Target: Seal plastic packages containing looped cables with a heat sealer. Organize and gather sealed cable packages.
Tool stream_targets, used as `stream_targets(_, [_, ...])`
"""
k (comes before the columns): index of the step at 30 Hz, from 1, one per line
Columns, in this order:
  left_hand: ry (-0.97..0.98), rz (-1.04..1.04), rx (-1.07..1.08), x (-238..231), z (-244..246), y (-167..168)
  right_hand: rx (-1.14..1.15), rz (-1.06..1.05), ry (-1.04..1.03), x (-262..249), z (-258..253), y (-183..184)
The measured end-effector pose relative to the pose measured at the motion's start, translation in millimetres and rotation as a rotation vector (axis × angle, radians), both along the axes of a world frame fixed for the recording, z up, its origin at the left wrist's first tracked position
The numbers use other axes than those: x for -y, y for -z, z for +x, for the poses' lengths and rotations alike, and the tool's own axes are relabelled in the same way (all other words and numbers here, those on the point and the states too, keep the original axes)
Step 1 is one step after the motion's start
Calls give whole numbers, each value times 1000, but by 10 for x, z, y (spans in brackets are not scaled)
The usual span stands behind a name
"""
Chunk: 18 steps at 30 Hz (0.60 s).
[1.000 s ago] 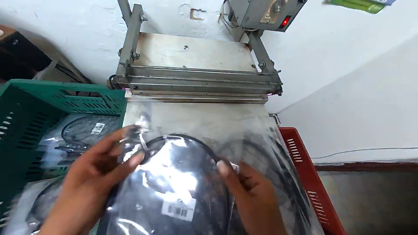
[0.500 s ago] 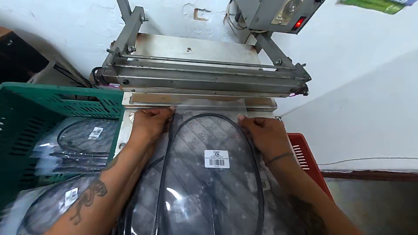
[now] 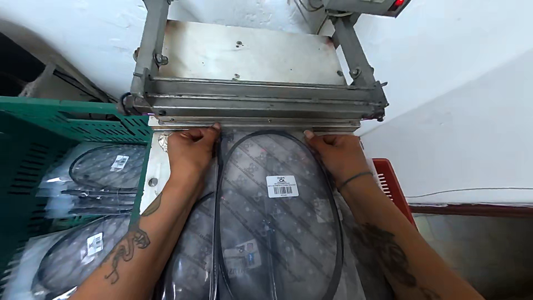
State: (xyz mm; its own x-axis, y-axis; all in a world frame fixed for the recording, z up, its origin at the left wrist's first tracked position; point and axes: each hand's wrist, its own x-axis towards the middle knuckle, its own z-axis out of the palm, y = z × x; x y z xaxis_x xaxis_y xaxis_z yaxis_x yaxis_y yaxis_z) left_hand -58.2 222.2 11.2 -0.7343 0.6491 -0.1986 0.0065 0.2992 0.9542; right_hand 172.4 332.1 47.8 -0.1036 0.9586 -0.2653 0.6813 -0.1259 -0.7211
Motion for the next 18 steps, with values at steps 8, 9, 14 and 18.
stream_targets(8, [45,-14,-108,18,55,-48,29,-27,-16,26,26,-68])
stream_targets(9, [98,29,-131,125,106,-139,60,5,-43,99,114,-147])
stream_targets(14, [329,-149,-798,1339,256,-386,235,582,-160,857,695,-308])
stream_targets(18, [320,-503,-699,1820,320,-334,167,784,-728,1463,294,-71])
